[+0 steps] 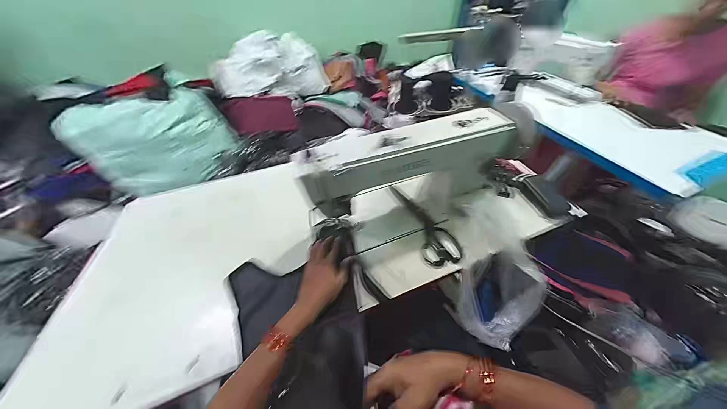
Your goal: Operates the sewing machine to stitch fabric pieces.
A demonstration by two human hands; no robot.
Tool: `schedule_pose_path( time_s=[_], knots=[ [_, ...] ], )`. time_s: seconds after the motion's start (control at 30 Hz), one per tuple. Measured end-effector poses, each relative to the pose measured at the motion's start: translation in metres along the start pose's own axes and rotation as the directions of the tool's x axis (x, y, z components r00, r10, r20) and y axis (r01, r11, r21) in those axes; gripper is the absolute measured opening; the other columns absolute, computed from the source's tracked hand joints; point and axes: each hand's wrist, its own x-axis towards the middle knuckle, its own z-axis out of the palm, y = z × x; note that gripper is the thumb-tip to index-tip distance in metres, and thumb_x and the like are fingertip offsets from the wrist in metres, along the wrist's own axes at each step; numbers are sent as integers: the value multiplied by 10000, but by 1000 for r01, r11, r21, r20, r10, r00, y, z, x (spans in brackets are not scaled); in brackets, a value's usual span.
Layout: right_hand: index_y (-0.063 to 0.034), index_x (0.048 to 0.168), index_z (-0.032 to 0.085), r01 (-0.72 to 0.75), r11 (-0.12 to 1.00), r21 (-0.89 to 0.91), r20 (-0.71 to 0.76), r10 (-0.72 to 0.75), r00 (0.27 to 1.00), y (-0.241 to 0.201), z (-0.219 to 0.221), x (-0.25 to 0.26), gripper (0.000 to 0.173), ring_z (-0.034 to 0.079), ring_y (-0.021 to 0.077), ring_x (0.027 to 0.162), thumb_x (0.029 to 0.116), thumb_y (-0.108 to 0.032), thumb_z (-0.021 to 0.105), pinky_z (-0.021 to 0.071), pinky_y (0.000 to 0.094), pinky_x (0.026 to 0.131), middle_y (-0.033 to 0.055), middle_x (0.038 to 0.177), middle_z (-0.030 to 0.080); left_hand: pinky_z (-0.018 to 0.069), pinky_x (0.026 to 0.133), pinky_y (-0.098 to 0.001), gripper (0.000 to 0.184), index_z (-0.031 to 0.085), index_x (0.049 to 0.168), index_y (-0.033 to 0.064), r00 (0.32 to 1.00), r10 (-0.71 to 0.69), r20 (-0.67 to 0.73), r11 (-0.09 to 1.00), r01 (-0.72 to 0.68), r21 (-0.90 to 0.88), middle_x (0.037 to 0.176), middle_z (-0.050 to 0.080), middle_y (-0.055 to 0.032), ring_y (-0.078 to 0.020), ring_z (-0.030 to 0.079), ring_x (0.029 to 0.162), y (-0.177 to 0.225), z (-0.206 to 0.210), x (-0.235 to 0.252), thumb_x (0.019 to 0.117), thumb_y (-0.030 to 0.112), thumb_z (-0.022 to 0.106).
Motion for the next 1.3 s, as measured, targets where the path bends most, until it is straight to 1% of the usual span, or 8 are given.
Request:
schedule_pose_path(
  time_s=[0.1, 0.17, 0.23, 0.4, 0.57, 0.73, 0.97, 1.3],
  knots=[
    [54, 1102, 711, -44, 996, -77, -2, 44, 999, -12, -45, -13, 364, 686, 123, 945, 1000, -266, 572, 549, 318, 872, 110, 1045, 736, 184, 1260, -576, 652, 488, 1513, 27, 992, -101, 81, 995, 101, 8, 1582, 429, -228, -437, 274, 1528, 14, -7, 3, 1044, 480, 488],
    [17, 1061, 702, -201, 976, -84, -243, 175, 954, -22, -73, -9, 321, 701, 67, 900, 1047, -248, 522, 585, 291, 873, 33, 989, 739, 166, 1267, -536, 653, 463, 1535, 49, 982, -145, 122, 989, 144, 18, 1615, 395, -189, -409, 219, 1553, 19, -7, 5, 1055, 491, 448],
    [19, 1075, 678, -391, 903, -179, -556, 234, 797, -22, -96, 14, 257, 687, 108, 843, 1045, -182, 521, 575, 311, 813, 61, 944, 716, 143, 1275, -512, 645, 430, 1555, 55, 971, -168, 167, 986, 167, 23, 1640, 354, -178, -389, 178, 1569, 23, -8, 7, 1066, 476, 421],
    [12, 1350, 605, -730, 621, -284, -839, 208, 503, 19, -148, 92, 355, 663, 275, 1114, 1045, -164, 559, 512, 407, 1007, 190, 1272, 660, 122, 1277, -502, 618, 412, 1562, 47, 968, -157, 196, 987, 159, 7, 1634, 360, -183, -383, 231, 1553, 23, -12, 7, 1074, 426, 410],
    [-65, 1324, 645, -896, 385, -222, -883, 311, 352, 24, -170, 136, 361, 540, 342, 1306, 1051, -287, 564, 448, 497, 1066, 165, 1322, 632, 133, 1281, -473, 627, 409, 1564, 48, 970, -152, 188, 987, 159, -24, 1632, 370, -173, -356, 249, 1554, 22, -13, 5, 1075, 439, 392],
    [-53, 1273, 655, -916, 305, -261, -858, 362, 365, 19, -174, 138, 296, 535, 328, 1320, 1069, -204, 504, 454, 484, 1060, 172, 1339, 618, 157, 1268, -489, 722, 467, 1510, 7, 961, -177, 211, 983, 184, -13, 1566, 446, -201, -360, 335, 1508, 30, -22, 12, 1009, 526, 470],
    [6, 1316, 595, -812, 417, -409, -768, 324, 553, 23, -181, 124, 310, 599, 331, 1253, 1087, -128, 434, 455, 465, 1079, 219, 1315, 620, 363, 1126, -531, 679, 497, 1469, -24, 927, -277, 251, 960, 277, 37, 1482, 483, -231, -408, 449, 1368, 47, -35, 38, 911, 337, 633],
    [-62, 1402, 617, -772, 454, -446, -689, 376, 619, 21, -190, 119, 379, 570, 330, 1296, 1090, -101, 405, 425, 447, 1121, 211, 1391, 589, 428, 1115, -463, 382, 632, 1306, -54, 892, -332, 308, 935, 353, -13, 1421, 540, -228, -366, 507, 1352, 48, -32, 57, 1038, 177, 488]
  ],
)
